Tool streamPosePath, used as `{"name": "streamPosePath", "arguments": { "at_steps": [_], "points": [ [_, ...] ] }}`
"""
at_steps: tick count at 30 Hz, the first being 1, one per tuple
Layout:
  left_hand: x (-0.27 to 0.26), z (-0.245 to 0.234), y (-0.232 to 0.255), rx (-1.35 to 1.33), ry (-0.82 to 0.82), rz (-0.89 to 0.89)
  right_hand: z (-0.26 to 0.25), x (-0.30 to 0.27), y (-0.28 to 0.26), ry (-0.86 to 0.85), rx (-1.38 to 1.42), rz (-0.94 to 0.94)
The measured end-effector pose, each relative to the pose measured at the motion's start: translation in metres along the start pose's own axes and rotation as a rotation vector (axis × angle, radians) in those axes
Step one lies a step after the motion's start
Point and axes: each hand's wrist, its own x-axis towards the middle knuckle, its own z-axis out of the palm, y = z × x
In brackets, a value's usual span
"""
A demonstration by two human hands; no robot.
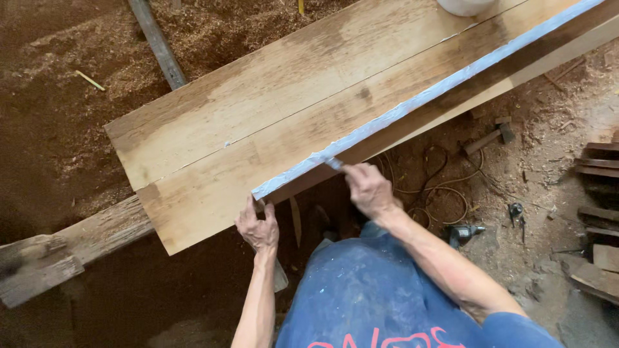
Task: The person applies a white adhesive along the edge of a wooden plank using a small brush. They repeatedly dip the brush into a white bucket to reload adhesive and continue spreading it along the plank's length.
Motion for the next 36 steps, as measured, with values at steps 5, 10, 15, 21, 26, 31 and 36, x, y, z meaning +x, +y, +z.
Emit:
{"name": "streamPosePath", "arguments": {
  "at_steps": [5, 10, 15, 21, 26, 31, 36],
  "points": [
    [0.000, 0.007, 0.020, -0.002, 0.053, -0.095, -0.084, 0.050, 0.106, 0.049, -0.300, 0.186],
    [-0.013, 0.026, 0.047, -0.055, 0.172, -0.255, -0.133, 0.159, 0.127, -0.451, -0.558, 0.287],
    [-0.011, 0.027, 0.044, -0.066, 0.174, -0.239, -0.122, 0.224, 0.083, -0.865, -0.596, 0.256],
    [-0.013, 0.026, 0.041, -0.080, 0.184, -0.196, -0.042, 0.226, -0.006, -1.161, -0.525, 0.029],
    [-0.014, 0.021, 0.043, -0.091, 0.182, -0.191, 0.029, 0.188, -0.076, -1.154, -0.469, -0.162],
    [-0.011, 0.018, 0.043, -0.118, 0.189, -0.205, 0.054, 0.135, -0.126, -0.955, -0.126, -0.181],
    [-0.013, 0.009, 0.037, -0.111, 0.144, -0.147, 0.035, 0.086, -0.106, -0.507, 0.274, -0.229]
  ]
}}
